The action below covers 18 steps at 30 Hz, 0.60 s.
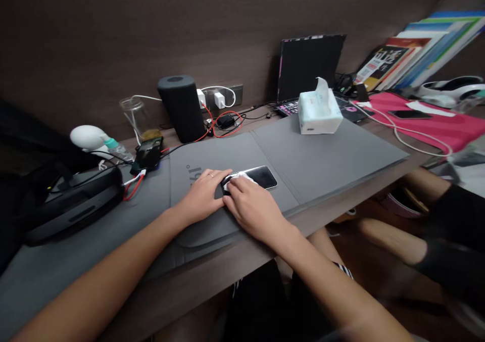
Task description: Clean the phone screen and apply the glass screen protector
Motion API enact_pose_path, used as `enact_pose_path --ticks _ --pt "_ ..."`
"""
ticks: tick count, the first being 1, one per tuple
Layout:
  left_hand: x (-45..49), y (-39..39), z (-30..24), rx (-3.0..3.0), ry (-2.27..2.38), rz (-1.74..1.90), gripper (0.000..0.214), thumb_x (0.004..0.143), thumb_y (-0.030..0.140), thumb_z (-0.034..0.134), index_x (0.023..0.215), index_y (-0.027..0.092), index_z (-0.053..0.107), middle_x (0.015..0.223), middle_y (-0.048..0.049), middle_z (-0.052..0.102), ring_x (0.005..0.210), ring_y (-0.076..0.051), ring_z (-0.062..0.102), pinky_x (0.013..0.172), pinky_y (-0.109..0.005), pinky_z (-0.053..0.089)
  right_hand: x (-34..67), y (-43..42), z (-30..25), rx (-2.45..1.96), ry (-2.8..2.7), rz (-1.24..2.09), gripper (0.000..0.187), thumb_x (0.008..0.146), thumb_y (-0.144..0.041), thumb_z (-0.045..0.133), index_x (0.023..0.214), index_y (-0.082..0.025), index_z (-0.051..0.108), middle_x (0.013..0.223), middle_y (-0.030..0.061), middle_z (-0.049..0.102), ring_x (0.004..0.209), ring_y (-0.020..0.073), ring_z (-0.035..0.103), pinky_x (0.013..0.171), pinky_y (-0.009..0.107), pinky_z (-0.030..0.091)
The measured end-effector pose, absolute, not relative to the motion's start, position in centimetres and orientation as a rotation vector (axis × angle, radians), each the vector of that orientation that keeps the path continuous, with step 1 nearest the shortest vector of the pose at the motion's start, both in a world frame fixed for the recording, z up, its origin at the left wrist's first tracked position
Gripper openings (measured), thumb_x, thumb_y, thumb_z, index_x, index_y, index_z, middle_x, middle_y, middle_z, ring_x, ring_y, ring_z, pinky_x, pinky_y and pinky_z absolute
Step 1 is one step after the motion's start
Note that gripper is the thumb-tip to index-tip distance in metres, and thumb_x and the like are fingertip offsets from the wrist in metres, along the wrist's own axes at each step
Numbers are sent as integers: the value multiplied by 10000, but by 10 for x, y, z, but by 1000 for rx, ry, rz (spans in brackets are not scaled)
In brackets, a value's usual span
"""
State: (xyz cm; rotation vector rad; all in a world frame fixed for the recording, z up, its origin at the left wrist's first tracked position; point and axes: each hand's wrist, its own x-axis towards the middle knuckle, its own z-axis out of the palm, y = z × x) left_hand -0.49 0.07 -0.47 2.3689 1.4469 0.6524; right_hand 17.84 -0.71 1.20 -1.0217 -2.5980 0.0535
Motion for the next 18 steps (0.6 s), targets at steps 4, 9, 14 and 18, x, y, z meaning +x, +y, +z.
enact_pose_path --ticks 4,9,14,18 --pt "-5 0 -5 2357 1465 641 577 881 357 669 1409 206 491 1359 -101 615 1238 -295 532 1066 -474 436 198 4 11 -908 -2571 304 282 976 -158 427 1132 -158 661 1187 119 681 1128 228 626 954 386 526" --pt "-5 -2 -1 2314 1497 597 619 878 439 688 1416 211 483 1348 -92 618 1241 -290 513 1062 -466 435 251 25 7 -1000 -2458 413 343 958 -110 427 1164 -225 677 1270 58 696 1205 218 631 1017 420 516" --pt "-4 -2 0 2290 1490 604 599 879 429 687 1412 241 487 1345 -81 620 1228 -291 520 1048 -473 442 271 27 7 -1056 -2485 323 382 950 -96 410 1172 -208 701 1254 57 715 1217 236 637 1012 434 531" --pt "-5 -1 -1 2273 1483 618 612 868 424 701 1412 239 491 1336 -83 626 1237 -293 518 1051 -468 444 259 22 13 -1076 -2584 236 456 872 -27 438 1169 -230 718 1242 42 721 1176 251 663 970 428 558"
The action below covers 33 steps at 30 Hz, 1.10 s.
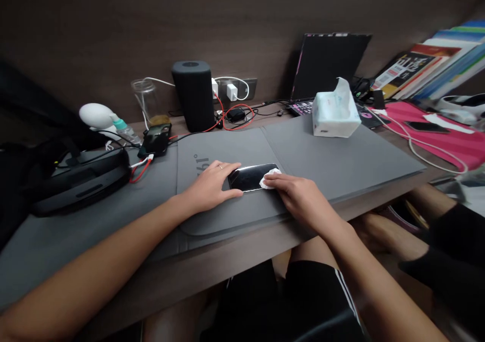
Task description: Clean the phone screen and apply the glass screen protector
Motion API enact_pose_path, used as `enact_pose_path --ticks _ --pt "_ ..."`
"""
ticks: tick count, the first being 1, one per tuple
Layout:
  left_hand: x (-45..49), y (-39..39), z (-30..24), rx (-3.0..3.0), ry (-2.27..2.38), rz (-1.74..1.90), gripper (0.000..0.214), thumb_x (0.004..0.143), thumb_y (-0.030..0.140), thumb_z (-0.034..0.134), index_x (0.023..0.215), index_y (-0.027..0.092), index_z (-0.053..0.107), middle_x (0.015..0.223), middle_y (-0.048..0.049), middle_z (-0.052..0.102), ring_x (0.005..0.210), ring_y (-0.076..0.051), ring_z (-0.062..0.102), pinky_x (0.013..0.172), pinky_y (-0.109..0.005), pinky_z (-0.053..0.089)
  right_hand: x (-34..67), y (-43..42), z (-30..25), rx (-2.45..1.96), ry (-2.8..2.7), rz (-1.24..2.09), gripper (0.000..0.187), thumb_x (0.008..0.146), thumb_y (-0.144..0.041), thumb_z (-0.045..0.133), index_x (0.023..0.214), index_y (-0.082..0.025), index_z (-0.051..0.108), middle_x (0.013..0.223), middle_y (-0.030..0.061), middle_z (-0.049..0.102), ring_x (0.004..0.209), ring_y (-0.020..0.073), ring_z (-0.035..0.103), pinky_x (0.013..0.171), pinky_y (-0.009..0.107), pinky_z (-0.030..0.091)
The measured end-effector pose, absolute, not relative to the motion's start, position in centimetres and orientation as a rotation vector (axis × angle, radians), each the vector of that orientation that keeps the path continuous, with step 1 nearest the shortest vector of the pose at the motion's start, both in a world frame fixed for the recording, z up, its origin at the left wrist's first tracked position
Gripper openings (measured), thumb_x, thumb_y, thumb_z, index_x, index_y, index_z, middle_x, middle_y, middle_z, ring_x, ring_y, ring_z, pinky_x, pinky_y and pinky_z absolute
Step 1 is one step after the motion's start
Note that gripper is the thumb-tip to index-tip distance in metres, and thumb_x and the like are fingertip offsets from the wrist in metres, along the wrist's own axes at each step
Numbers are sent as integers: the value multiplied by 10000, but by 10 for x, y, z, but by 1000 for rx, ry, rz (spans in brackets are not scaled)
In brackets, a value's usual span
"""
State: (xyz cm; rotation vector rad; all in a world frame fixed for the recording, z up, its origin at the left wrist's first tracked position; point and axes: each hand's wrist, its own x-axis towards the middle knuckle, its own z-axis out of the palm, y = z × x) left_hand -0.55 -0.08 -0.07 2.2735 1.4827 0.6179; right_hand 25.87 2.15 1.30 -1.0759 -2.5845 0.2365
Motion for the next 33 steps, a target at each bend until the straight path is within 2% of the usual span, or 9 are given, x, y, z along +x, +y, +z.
enact_pose_path --ticks 5,10,15,19,23,26,30,33 --pt "-6 0 0 2270 1488 597 634 864 415 714 1415 190 494 1350 -99 619 1239 -288 518 1064 -453 437 212 12 25 -1052 -2720 217 467 836 10 479 1178 -203 715 1257 77 709 1080 242 697 908 371 559" --pt "-5 -1 0 2295 1489 599 592 879 369 692 1409 192 496 1345 -95 625 1243 -282 516 1067 -450 430 178 4 35 -1187 -2805 164 367 847 10 488 1082 -131 732 1103 137 743 927 237 716 787 331 539" --pt "-6 -1 -1 2269 1495 597 625 866 415 713 1416 218 492 1338 -87 628 1244 -283 520 1062 -446 441 221 25 29 -1150 -2740 168 488 763 52 474 1089 -189 745 1162 86 743 1026 225 698 881 335 525" --pt "-6 -1 1 2274 1499 593 620 866 420 717 1408 209 501 1351 -87 618 1240 -278 520 1069 -441 439 253 35 22 -1231 -2702 24 516 754 37 445 1096 -206 744 1170 69 744 980 230 706 817 354 534" --pt "-6 -1 1 2271 1513 593 614 863 416 718 1403 216 504 1346 -80 621 1238 -280 519 1071 -454 435 226 20 24 -1350 -2707 -105 396 802 18 459 1026 -141 744 1020 127 754 877 235 694 679 337 492" --pt "-6 0 -1 2297 1485 607 582 870 355 702 1398 214 504 1347 -81 623 1244 -279 519 1077 -462 426 184 2 29 -1270 -2756 -92 290 854 -4 472 915 -105 737 932 143 740 834 231 673 631 327 464" --pt "-7 1 -4 2325 1466 624 544 855 195 651 1382 203 515 1365 -84 619 1233 -269 534 1077 -458 424 152 -6 34 -1138 -2843 18 269 879 -9 484 941 -85 735 983 161 736 877 243 670 635 327 462" --pt "-7 0 -4 2331 1483 618 556 867 289 683 1387 201 509 1370 -89 617 1242 -278 525 1076 -467 421 169 3 33 -1072 -2833 132 266 843 -5 519 950 -116 735 1042 130 737 929 234 675 697 317 473"
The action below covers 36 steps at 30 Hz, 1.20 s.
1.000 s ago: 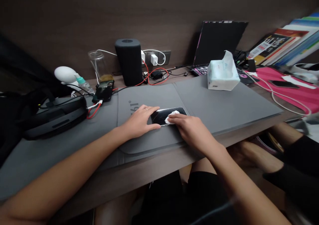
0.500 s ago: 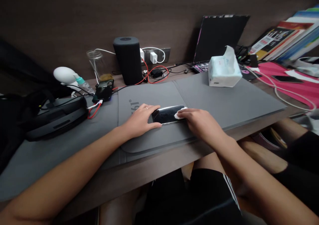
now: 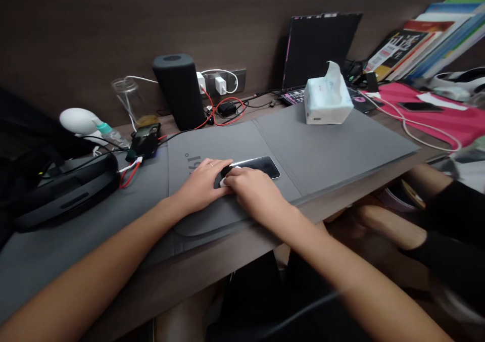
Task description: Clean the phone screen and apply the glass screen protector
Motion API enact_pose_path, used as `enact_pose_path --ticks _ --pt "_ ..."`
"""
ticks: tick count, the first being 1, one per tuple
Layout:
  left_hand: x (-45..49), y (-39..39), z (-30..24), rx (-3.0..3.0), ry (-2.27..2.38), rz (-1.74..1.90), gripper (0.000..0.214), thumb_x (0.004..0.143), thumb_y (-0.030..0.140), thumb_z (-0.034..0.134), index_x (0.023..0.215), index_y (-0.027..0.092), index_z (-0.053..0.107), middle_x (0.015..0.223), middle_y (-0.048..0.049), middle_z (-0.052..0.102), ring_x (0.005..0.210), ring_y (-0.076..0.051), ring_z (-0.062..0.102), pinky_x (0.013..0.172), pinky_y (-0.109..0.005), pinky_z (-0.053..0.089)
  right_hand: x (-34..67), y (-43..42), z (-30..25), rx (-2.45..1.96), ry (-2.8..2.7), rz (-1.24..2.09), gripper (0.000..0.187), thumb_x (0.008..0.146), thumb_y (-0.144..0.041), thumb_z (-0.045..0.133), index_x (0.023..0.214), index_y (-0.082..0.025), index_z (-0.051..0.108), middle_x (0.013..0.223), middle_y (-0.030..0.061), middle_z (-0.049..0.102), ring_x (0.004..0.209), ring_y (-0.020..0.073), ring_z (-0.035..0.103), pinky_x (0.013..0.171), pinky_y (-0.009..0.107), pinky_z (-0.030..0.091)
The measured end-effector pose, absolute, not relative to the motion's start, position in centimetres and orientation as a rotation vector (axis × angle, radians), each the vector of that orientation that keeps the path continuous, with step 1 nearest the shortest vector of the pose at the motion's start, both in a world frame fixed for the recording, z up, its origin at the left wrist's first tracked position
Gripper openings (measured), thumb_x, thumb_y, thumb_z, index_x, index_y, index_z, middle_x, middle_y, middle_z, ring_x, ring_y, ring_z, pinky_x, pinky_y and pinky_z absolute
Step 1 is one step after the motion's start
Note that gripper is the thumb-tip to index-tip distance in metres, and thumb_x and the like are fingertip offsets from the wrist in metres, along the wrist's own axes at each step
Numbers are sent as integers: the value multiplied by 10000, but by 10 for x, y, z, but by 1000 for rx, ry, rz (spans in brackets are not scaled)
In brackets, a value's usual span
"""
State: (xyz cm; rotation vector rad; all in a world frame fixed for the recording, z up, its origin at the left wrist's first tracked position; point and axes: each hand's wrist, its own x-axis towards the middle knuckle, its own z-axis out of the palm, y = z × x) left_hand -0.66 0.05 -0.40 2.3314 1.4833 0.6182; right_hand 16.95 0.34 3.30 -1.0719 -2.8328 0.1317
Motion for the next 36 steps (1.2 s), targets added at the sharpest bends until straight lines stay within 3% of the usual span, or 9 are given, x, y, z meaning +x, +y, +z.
enact_pose_path --ticks 3,7,13,16,19,25,30,36 --pt "-7 -1 -3 2312 1492 600 615 868 425 706 1407 219 493 1373 -83 613 1254 -283 508 1078 -470 416 208 19 26 -1176 -2728 132 379 791 29 508 1012 -168 745 1075 91 744 936 213 684 745 308 476" --pt "-7 -1 -1 2278 1512 592 617 871 446 700 1413 237 493 1356 -72 621 1241 -281 512 1064 -455 426 245 33 19 -1315 -2634 30 470 779 31 482 1070 -226 747 1112 44 745 922 212 687 739 318 471" --pt "-7 0 1 2292 1500 589 616 856 424 719 1397 216 510 1355 -81 620 1231 -278 522 1059 -433 425 201 15 29 -1496 -2682 -157 323 854 -11 492 1000 -140 750 992 122 717 853 233 636 611 312 392" --pt "-7 0 1 2281 1511 592 611 856 411 718 1395 210 512 1344 -84 629 1223 -270 536 1057 -426 429 173 2 33 -1349 -2774 -97 276 865 -27 506 990 -111 738 1008 143 695 870 231 610 604 309 379" --pt "-7 0 1 2271 1514 607 615 856 414 716 1401 219 509 1358 -84 621 1235 -268 538 1061 -431 432 177 5 33 -1209 -2802 -12 299 871 -44 511 1032 -146 741 1042 119 689 885 215 604 628 307 388" --pt "-7 -1 2 2246 1502 626 610 855 434 717 1397 242 514 1347 -74 627 1235 -273 542 1049 -436 450 231 35 36 -1423 -2748 -50 310 898 -82 484 998 -191 756 994 86 690 766 181 604 628 312 384" --pt "-7 -1 1 2267 1505 631 603 856 429 716 1394 245 517 1339 -73 634 1229 -279 547 1055 -447 444 216 22 32 -1436 -2737 -124 294 906 -66 471 996 -162 734 994 111 672 858 223 597 621 318 380" --pt "-6 -2 -1 2316 1513 627 574 878 378 683 1397 205 507 1388 -84 610 1244 -273 534 1078 -442 421 172 -2 29 -1158 -2784 10 239 914 -68 483 1043 -124 677 1133 128 662 1000 249 572 646 323 419"
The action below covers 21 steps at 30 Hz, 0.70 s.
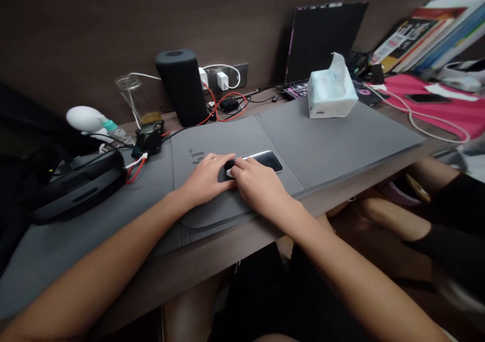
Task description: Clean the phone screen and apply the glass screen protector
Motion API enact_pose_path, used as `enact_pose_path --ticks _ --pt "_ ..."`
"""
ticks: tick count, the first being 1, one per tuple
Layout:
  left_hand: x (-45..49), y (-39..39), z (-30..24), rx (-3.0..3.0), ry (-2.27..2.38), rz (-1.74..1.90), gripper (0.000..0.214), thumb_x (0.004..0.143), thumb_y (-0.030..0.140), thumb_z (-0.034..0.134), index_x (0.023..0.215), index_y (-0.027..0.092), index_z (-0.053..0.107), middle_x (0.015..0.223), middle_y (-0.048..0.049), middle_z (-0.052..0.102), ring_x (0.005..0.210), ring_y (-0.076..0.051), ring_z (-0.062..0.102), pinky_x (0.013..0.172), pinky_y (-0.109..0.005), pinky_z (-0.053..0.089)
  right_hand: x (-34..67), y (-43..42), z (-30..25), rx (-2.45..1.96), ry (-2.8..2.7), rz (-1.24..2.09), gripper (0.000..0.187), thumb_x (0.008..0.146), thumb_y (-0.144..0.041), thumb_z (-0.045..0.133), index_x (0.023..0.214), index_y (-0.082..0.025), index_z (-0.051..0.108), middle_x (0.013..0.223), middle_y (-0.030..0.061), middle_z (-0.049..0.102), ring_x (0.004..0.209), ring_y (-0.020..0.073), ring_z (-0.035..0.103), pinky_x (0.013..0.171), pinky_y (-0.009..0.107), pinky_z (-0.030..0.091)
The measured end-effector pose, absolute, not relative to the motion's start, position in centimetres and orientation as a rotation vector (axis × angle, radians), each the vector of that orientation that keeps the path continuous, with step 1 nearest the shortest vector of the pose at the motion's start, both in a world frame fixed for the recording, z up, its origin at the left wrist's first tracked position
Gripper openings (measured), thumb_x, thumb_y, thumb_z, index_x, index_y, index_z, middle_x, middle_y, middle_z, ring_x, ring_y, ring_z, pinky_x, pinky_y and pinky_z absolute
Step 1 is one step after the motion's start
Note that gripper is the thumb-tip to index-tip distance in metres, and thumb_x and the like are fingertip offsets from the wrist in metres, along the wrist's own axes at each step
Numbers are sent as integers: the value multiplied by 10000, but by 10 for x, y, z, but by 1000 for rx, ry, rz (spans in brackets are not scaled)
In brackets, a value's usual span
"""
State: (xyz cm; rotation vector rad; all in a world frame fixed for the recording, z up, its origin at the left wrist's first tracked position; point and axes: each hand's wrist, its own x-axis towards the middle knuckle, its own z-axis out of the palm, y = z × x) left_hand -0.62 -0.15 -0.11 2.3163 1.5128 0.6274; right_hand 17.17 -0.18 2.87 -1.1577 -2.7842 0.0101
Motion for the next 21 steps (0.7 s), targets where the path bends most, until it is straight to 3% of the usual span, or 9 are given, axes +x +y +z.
enact_pose_path --ticks 5,10,15,21 --pt "-6 -2 0 2282 1542 587 624 852 423 723 1402 227 502 1350 -76 633 1243 -280 535 1071 -464 429 206 13 23 -1152 -2700 120 212 932 -87 489 1037 -144 665 1087 99 665 985 223 567 699 314 425" --pt "-4 -3 4 2258 1552 583 602 850 421 732 1386 256 513 1330 -63 639 1235 -274 536 1073 -465 431 242 26 17 -1306 -2609 36 221 936 -100 466 993 -174 666 1023 83 662 892 215 558 617 318 364" --pt "-5 -2 0 2304 1542 592 597 861 428 711 1390 241 506 1329 -73 639 1233 -284 531 1064 -476 431 205 10 16 -1289 -2658 -138 193 916 -76 475 926 -147 654 987 126 666 891 242 548 613 341 372" --pt "-5 -3 -2 2355 1496 614 528 905 407 650 1378 218 509 1375 -86 613 1266 -281 518 1088 -472 417 186 9 18 -1012 -2749 -9 161 929 -95 497 974 -137 646 1050 117 676 958 237 555 689 337 418"
